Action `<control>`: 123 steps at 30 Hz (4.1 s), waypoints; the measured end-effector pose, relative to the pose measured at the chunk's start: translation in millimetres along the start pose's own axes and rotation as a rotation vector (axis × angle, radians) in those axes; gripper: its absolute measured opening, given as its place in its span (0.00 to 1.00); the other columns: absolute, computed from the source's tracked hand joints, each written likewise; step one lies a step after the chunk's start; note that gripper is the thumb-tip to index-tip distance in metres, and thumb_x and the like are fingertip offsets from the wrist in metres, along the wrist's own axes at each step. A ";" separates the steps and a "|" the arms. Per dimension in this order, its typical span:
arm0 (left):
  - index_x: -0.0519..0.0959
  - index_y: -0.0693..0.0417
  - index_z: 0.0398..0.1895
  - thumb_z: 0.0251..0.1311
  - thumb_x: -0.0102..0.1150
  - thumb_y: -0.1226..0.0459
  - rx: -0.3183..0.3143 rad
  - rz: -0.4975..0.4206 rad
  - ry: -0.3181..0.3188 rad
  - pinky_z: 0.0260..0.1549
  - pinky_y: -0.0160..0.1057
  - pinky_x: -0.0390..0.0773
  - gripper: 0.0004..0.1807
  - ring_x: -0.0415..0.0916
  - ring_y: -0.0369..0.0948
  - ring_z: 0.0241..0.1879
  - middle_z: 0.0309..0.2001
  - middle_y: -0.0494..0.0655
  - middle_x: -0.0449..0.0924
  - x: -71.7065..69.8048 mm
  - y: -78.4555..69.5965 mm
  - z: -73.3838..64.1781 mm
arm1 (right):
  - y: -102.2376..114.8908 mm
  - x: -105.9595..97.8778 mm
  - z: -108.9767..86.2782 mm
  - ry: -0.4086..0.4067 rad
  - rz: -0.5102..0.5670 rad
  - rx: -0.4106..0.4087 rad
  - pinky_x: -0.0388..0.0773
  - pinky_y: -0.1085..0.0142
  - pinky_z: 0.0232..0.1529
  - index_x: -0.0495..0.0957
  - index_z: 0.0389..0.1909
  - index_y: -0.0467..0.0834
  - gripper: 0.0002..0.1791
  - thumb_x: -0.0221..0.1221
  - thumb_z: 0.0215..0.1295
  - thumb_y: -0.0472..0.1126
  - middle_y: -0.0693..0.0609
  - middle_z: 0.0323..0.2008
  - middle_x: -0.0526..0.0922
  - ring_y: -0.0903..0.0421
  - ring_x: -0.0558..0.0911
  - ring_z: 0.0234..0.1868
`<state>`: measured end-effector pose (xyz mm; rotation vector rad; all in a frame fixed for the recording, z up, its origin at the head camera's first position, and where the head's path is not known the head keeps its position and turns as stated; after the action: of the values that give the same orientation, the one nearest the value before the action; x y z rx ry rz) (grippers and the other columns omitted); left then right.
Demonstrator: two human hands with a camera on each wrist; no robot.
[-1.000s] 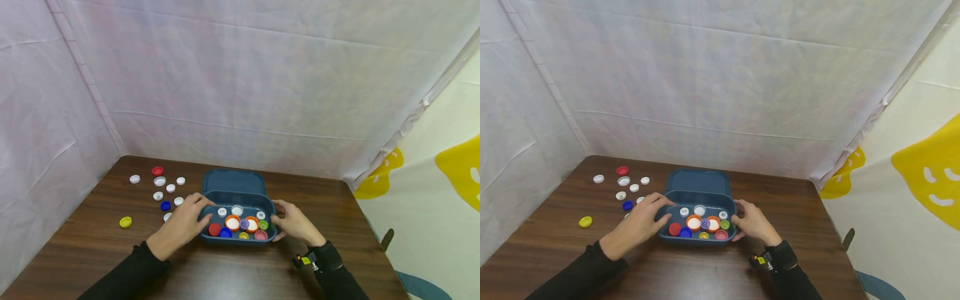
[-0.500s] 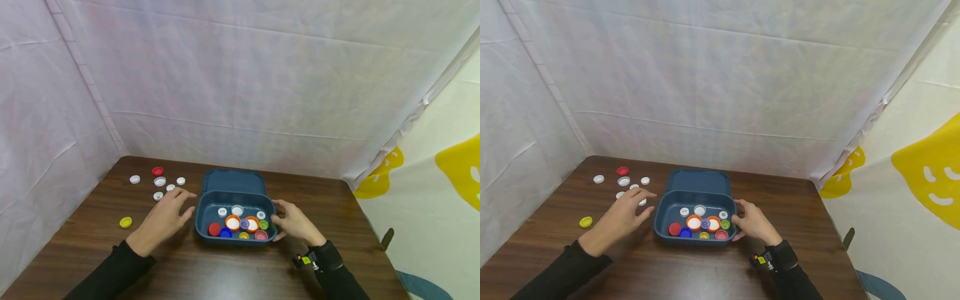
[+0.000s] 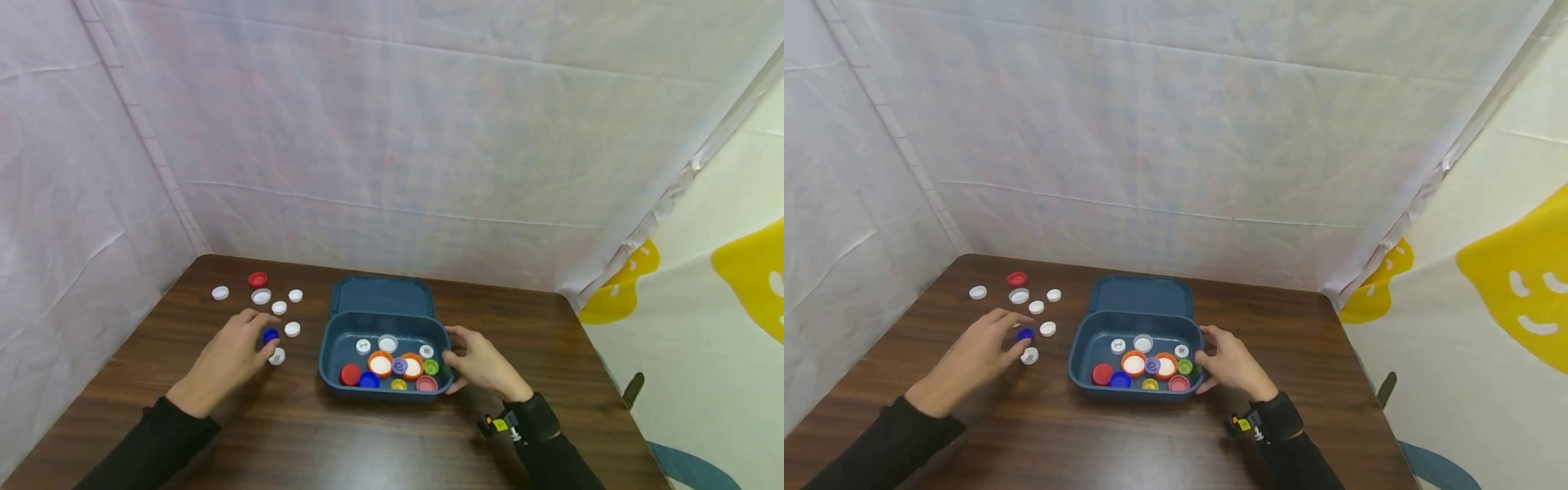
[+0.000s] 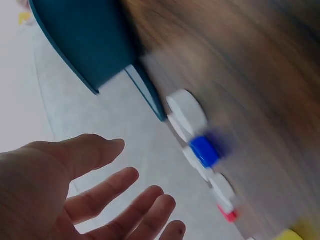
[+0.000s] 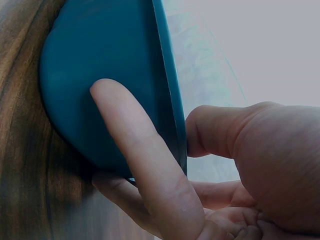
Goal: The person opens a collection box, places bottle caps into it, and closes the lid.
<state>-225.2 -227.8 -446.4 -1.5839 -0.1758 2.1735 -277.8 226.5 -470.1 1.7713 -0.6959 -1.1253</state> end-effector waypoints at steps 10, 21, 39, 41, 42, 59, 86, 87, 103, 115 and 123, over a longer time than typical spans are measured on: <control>0.84 0.71 0.67 0.72 0.79 0.64 -0.149 0.064 0.123 0.51 0.72 0.90 0.27 0.86 0.73 0.57 0.59 0.78 0.85 -10.8 40.3 -13.2 | -1.8 -0.6 1.7 -0.003 -0.005 0.007 0.97 0.48 0.38 0.64 0.89 0.33 0.35 0.60 0.87 0.33 0.25 0.75 0.80 0.41 0.94 0.56; 0.84 0.74 0.59 0.66 0.82 0.66 -0.193 0.107 0.181 0.45 0.70 0.89 0.25 0.86 0.72 0.48 0.50 0.76 0.85 -16.0 69.3 -33.0 | -5.0 -1.2 1.7 -0.007 -0.012 0.017 0.97 0.48 0.39 0.65 0.89 0.34 0.36 0.61 0.86 0.34 0.27 0.76 0.80 0.43 0.93 0.57; 0.87 0.71 0.45 0.61 0.79 0.76 -0.140 0.082 0.143 0.36 0.59 0.86 0.12 0.81 0.54 0.37 0.39 0.66 0.84 -14.8 74.0 -32.1 | -4.4 -2.7 2.2 -0.006 -0.017 0.013 0.97 0.48 0.38 0.65 0.88 0.33 0.35 0.61 0.86 0.33 0.27 0.72 0.83 0.45 0.93 0.54; 0.87 0.71 0.45 0.61 0.79 0.76 -0.140 0.081 0.139 0.36 0.58 0.85 0.12 0.81 0.54 0.37 0.39 0.66 0.84 -14.6 73.4 -31.6 | -4.2 -2.9 2.3 -0.007 -0.019 0.014 0.97 0.48 0.38 0.66 0.88 0.33 0.35 0.61 0.86 0.33 0.27 0.72 0.83 0.44 0.94 0.53; 0.87 0.71 0.45 0.61 0.79 0.76 -0.138 0.080 0.138 0.36 0.58 0.85 0.11 0.81 0.54 0.37 0.39 0.66 0.84 -14.2 73.4 -31.6 | -4.2 -2.9 2.4 -0.008 -0.021 0.015 0.97 0.48 0.38 0.66 0.88 0.33 0.35 0.61 0.86 0.33 0.27 0.71 0.83 0.44 0.94 0.53; 0.88 0.69 0.48 0.65 0.78 0.74 -0.148 0.053 0.115 0.40 0.61 0.86 0.11 0.84 0.55 0.40 0.43 0.68 0.85 -14.9 59.7 -19.4 | -4.0 -1.6 1.8 -0.012 -0.018 0.033 0.97 0.48 0.38 0.66 0.88 0.33 0.35 0.62 0.86 0.33 0.26 0.72 0.83 0.45 0.94 0.51; 0.91 0.64 0.49 0.65 0.83 0.71 0.006 -0.056 -0.020 0.38 0.51 0.87 0.12 0.81 0.48 0.36 0.43 0.60 0.85 1.1 -24.4 16.7 | -3.0 -3.1 3.5 -0.013 -0.013 0.032 0.97 0.48 0.38 0.65 0.88 0.33 0.35 0.62 0.86 0.34 0.26 0.71 0.83 0.45 0.94 0.51; 0.91 0.63 0.49 0.65 0.82 0.71 0.019 -0.061 -0.028 0.37 0.50 0.87 0.12 0.81 0.48 0.36 0.43 0.59 0.85 2.4 -28.0 18.0 | -3.2 -2.9 3.8 -0.015 -0.011 0.033 0.97 0.48 0.38 0.66 0.88 0.34 0.35 0.62 0.86 0.34 0.26 0.71 0.83 0.45 0.94 0.51; 0.91 0.58 0.55 0.72 0.80 0.67 0.041 -0.138 0.070 0.48 0.47 0.95 0.12 0.85 0.44 0.44 0.51 0.55 0.87 26.4 -90.8 26.6 | -1.6 -1.0 0.9 0.005 -0.014 0.018 0.97 0.49 0.38 0.64 0.88 0.32 0.36 0.61 0.87 0.35 0.24 0.72 0.82 0.44 0.95 0.53; 0.92 0.58 0.55 0.70 0.82 0.67 0.203 -0.143 0.147 0.38 0.33 0.84 0.14 0.77 0.39 0.40 0.47 0.51 0.85 53.9 -123.1 19.3 | -3.3 -2.8 1.6 0.000 -0.007 0.027 0.97 0.49 0.39 0.65 0.88 0.33 0.36 0.62 0.86 0.35 0.25 0.72 0.82 0.45 0.94 0.51; 0.92 0.59 0.54 0.69 0.83 0.68 0.233 -0.145 0.144 0.38 0.33 0.85 0.14 0.77 0.40 0.41 0.47 0.53 0.85 55.8 -124.1 16.8 | 0.4 -2.1 -0.9 0.020 -0.003 -0.004 0.97 0.47 0.38 0.62 0.89 0.30 0.37 0.61 0.87 0.34 0.23 0.73 0.81 0.42 0.94 0.54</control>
<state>-220.3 -90.8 -445.6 -1.5366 0.0071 1.8874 -277.9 228.4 -468.8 1.7781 -0.6787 -1.1087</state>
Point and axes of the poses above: each hand's wrist, its own z-axis towards the middle knuckle, its own x-axis out of the palm, y = z × x, the point moved 2 cm from there along z, towards the middle knuckle
